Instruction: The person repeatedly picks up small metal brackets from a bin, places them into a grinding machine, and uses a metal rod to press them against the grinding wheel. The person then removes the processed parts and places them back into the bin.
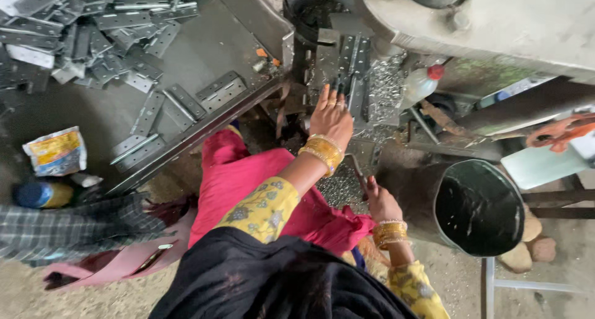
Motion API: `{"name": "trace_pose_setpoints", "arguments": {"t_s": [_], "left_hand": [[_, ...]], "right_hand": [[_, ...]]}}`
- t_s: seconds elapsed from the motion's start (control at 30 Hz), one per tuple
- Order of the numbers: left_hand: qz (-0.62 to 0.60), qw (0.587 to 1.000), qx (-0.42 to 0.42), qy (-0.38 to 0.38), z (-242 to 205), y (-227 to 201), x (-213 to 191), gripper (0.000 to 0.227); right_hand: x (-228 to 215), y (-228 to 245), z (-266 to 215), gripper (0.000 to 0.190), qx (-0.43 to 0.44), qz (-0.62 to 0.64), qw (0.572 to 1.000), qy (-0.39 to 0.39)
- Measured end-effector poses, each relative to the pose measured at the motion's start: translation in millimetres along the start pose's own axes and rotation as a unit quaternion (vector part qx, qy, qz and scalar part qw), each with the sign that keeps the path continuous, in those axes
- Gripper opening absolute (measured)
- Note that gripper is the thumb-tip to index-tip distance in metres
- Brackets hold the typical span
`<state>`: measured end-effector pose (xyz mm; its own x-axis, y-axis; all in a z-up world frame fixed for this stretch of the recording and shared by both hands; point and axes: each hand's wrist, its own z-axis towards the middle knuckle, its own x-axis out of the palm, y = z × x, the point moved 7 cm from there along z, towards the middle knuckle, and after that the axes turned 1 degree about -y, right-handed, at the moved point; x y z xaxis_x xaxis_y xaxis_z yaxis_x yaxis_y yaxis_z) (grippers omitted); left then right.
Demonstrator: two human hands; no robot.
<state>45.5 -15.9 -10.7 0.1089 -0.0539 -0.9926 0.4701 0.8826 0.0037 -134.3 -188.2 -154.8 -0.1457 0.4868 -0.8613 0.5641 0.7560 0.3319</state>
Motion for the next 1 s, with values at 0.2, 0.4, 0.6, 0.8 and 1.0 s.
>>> {"name": "trace_pose_setpoints", "arguments": {"t_s": [0.2, 0.4, 0.6, 0.8, 1.0], "left_hand": [[0.053, 0.998, 0.025, 0.022, 0, -4, 12, 0.046], [0.029, 0.998, -0.001, 0.055, 19, 7, 1, 0.049], [0.036, 0.996, -0.016, 0.076, 21, -2, -1, 0.045], [0.004, 0.992, -0.036, 0.118, 39, 16, -9, 0.046], [0.033, 0.993, -0.058, 0.093, 49, 12, -2, 0.05]], "right_hand": [[25, -30, 27, 0.082, 0.02, 0.017, 0.999, 0.018], [46, -28, 44, 0.072, -0.099, 0.001, 0.995, -0.004], [41, -54, 34, 0.082, -0.03, 0.021, 0.999, -0.037], [32, -24, 38, 0.087, 0.014, 0.073, 0.997, 0.035], [18, -22, 24, 0.091, -0.056, 0.033, 0.997, -0.047]]}}
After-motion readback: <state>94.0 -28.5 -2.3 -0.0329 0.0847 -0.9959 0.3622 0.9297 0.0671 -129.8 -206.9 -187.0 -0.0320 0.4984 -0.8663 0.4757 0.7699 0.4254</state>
